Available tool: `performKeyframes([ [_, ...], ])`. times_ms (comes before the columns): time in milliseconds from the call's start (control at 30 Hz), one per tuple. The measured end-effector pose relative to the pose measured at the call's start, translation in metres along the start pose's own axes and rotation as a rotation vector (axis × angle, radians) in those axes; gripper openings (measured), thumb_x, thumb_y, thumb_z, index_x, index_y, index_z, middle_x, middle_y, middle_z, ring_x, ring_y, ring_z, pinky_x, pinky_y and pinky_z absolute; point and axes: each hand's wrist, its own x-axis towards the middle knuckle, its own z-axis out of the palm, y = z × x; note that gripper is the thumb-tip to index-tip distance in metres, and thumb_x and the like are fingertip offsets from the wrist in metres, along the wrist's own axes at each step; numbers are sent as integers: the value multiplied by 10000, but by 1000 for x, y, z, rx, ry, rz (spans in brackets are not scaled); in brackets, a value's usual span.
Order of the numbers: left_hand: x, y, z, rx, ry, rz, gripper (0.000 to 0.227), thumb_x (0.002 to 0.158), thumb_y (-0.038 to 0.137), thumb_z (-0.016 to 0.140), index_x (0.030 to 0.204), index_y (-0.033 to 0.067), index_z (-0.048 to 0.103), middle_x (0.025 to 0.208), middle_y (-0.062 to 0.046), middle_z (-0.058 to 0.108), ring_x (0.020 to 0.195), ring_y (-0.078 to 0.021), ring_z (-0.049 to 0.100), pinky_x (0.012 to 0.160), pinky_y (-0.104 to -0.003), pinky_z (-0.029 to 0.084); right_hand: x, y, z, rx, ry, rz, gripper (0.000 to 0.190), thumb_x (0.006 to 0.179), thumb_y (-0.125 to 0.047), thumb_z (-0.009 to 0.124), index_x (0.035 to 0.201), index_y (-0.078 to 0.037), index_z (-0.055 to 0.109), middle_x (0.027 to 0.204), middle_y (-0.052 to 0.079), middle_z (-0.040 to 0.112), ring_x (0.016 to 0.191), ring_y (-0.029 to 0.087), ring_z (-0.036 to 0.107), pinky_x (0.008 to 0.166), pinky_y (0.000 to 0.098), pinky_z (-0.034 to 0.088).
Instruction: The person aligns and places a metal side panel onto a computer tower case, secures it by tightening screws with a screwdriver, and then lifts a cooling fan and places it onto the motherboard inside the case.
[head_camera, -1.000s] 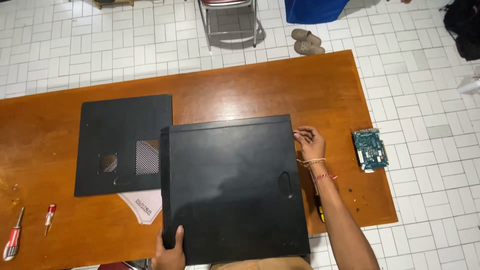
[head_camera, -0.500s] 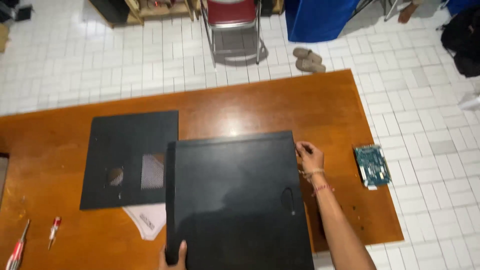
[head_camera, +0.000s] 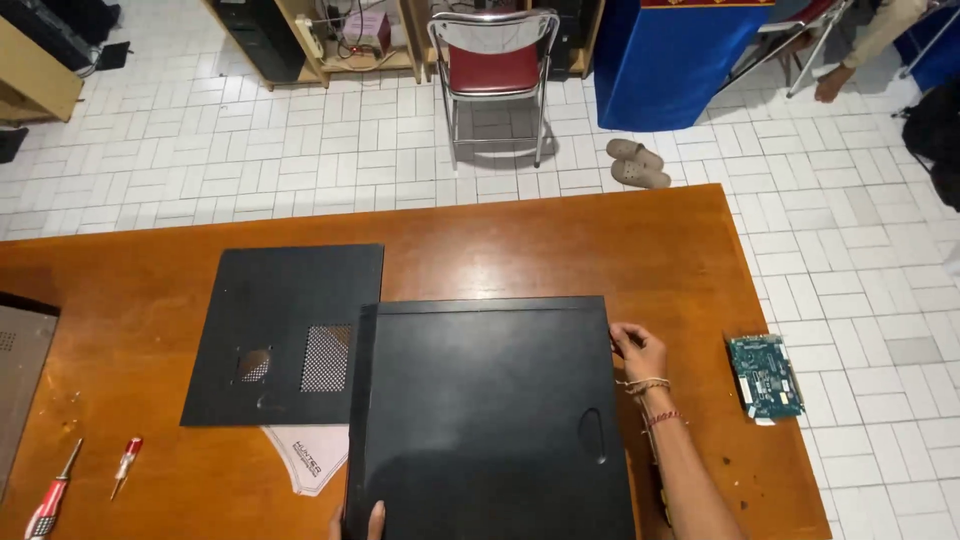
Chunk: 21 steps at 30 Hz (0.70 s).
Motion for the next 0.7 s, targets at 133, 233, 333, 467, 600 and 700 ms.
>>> performKeyframes([
  [133, -2, -4, 0, -124, 2, 48, 718, 745, 319, 838, 1339, -27, 629, 1240, -176, 682, 1142, -318, 643, 1014, -367, 491, -9, -18, 5, -41, 13, 20, 284, 879, -255, 805, 1015, -11, 756, 948, 105, 740, 861, 175, 687, 776, 311, 616],
  [233, -3, 0, -3, -141, -40, 4, 711, 758, 345, 818, 1345, -7, 625, 1252, -153, 694, 1140, -307, 652, 999, -360, 505, -8, -17, 5, -96, 14, -4, 225, 897, -245, 802, 948, -30, 758, 894, 79, 729, 816, 160, 675, 731, 306, 622],
  [333, 2, -10, -2, -172, -39, 43, 730, 724, 333, 833, 1334, -20, 642, 1220, -188, 709, 1111, -317, 674, 977, -377, 520, -3, -9, 4, -231, 50, -3, 228, 920, -305, 792, 924, -79, 759, 869, 30, 723, 777, 138, 662, 710, 283, 578],
  [467, 1, 0, -10, 181, 13, 49, 773, 704, 534, 829, 1340, 113, 702, 1223, -109, 754, 1164, -285, 686, 1039, -355, 510, 1, 1, 0, -414, 62, -117, 361, 927, -468, 742, 833, -119, 742, 781, -2, 710, 743, 132, 658, 672, 305, 516],
  [600, 0, 7, -11, 0, -48, -45, 748, 706, 409, 865, 1343, 60, 684, 1232, -116, 742, 1156, -250, 685, 1058, -316, 493, -3, -5, 2, -502, 92, -77, 384, 920, -555, 706, 817, -185, 733, 754, -48, 696, 739, 115, 650, 670, 318, 469],
  [700, 4, -17, -2, 135, 86, 141, 765, 668, 504, 863, 1293, 83, 730, 1152, -170, 765, 1081, -320, 714, 971, -367, 539, 0, -3, 5, -503, 82, -132, 385, 972, -505, 687, 771, -177, 690, 685, -56, 631, 643, 99, 555, 559, 308, 405],
])
